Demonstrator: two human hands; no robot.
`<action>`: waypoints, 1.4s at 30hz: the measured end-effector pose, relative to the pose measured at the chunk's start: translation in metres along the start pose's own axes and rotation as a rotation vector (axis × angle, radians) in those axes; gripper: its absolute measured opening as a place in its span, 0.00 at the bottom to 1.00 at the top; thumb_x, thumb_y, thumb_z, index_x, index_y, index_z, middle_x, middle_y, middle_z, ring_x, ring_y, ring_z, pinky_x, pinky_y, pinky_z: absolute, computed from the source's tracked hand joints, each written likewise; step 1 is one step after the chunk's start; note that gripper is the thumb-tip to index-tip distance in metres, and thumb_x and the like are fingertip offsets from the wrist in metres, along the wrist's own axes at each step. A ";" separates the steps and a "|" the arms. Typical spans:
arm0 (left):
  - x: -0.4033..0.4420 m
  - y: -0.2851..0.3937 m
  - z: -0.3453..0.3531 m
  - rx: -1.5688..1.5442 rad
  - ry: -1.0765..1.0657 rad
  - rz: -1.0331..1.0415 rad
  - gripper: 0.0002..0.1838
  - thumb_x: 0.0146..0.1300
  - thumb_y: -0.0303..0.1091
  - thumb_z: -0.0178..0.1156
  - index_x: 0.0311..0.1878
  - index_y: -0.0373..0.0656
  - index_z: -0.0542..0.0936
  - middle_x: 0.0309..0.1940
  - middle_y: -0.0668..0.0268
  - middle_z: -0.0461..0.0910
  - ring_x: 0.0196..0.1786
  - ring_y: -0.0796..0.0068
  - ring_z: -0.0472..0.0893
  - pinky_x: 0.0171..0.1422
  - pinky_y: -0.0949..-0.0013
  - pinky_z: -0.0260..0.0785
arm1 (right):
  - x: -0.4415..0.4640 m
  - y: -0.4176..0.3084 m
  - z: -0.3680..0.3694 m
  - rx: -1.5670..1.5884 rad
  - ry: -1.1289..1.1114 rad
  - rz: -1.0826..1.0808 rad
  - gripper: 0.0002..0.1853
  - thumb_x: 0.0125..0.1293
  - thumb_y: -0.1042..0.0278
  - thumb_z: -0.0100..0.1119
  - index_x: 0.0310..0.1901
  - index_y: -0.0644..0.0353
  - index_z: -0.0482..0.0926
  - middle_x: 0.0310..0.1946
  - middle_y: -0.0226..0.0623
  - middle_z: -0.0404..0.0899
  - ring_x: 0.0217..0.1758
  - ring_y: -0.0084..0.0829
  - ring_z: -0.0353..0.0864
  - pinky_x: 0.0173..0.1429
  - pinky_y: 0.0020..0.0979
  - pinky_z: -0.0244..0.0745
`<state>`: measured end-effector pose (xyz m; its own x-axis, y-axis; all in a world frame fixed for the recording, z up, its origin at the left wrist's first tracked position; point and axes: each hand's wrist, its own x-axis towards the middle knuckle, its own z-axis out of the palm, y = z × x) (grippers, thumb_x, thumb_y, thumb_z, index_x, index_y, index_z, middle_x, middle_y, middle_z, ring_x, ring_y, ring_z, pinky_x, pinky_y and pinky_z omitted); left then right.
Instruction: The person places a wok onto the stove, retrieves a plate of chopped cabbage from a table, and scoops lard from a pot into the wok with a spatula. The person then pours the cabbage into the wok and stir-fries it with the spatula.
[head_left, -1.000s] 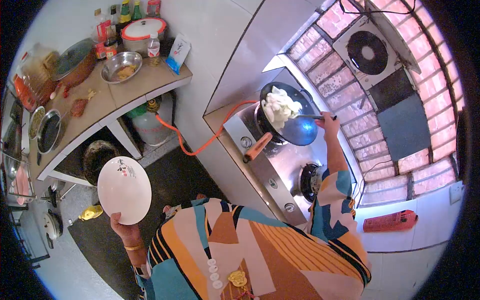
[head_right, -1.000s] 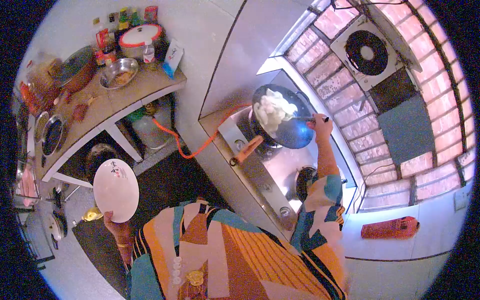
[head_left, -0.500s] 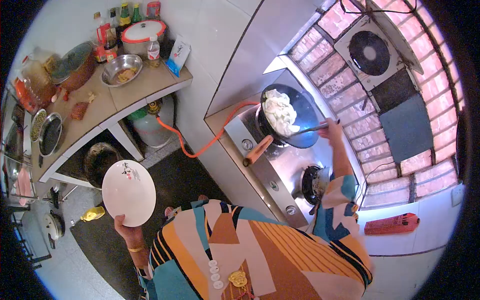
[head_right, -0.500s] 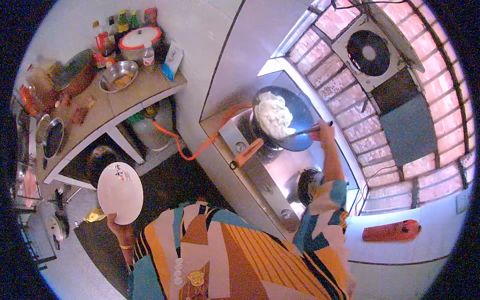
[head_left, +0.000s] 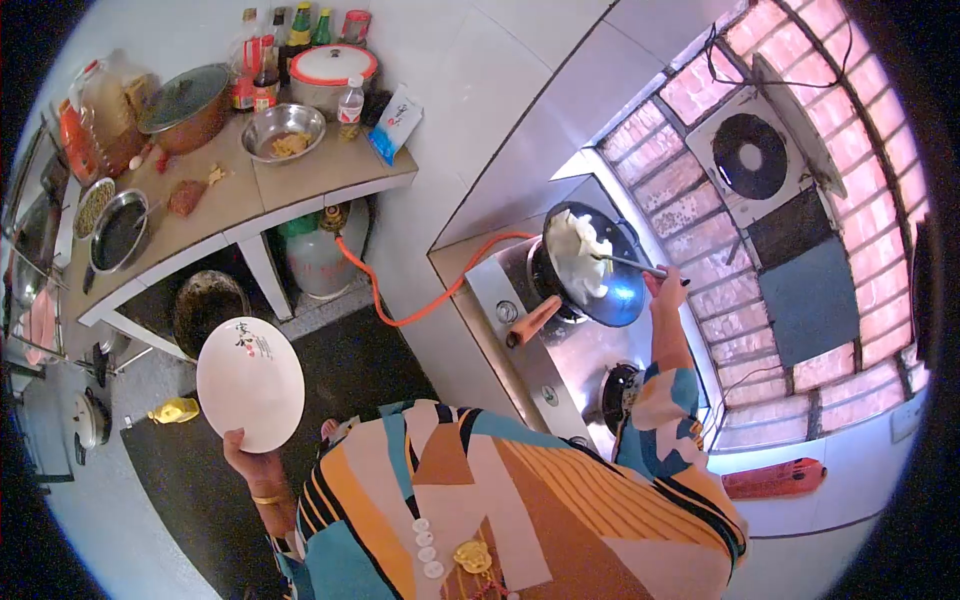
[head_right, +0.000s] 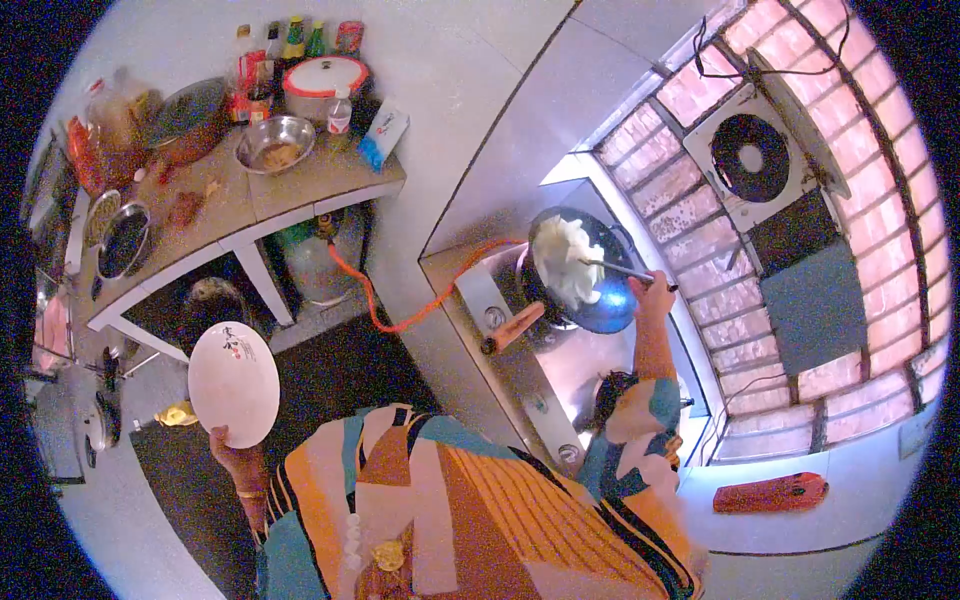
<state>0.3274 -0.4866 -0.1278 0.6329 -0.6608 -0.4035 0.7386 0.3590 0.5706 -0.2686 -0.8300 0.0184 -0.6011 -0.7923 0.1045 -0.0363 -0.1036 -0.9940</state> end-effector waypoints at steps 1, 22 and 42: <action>-0.006 0.004 0.010 -0.027 -0.006 -0.008 0.32 0.42 0.35 0.49 0.55 0.36 0.62 0.49 0.57 0.69 0.51 0.60 0.71 0.54 0.61 0.65 | -0.002 0.001 0.011 0.060 0.053 0.032 0.15 0.51 0.65 0.51 0.30 0.72 0.70 0.20 0.49 0.74 0.18 0.34 0.78 0.19 0.23 0.75; -0.019 0.019 -0.034 -0.051 0.049 -0.001 0.32 0.41 0.33 0.50 0.55 0.38 0.62 0.48 0.58 0.69 0.50 0.60 0.72 0.53 0.60 0.67 | 0.040 -0.045 0.014 -1.233 -0.269 -0.293 0.17 0.47 0.57 0.50 0.21 0.68 0.76 0.16 0.48 0.75 0.18 0.39 0.78 0.24 0.35 0.75; -0.018 0.009 -0.011 0.024 0.066 -0.076 0.33 0.41 0.35 0.51 0.56 0.38 0.61 0.48 0.58 0.69 0.49 0.59 0.72 0.51 0.59 0.68 | 0.003 -0.057 0.007 -0.635 -0.209 0.234 0.18 0.50 0.56 0.50 0.28 0.69 0.73 0.15 0.44 0.74 0.14 0.34 0.75 0.18 0.29 0.75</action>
<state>0.3253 -0.4638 -0.1235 0.5901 -0.6404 -0.4916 0.7795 0.2935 0.5533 -0.2630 -0.8306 0.0755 -0.4862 -0.8564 -0.1737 -0.4214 0.4039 -0.8119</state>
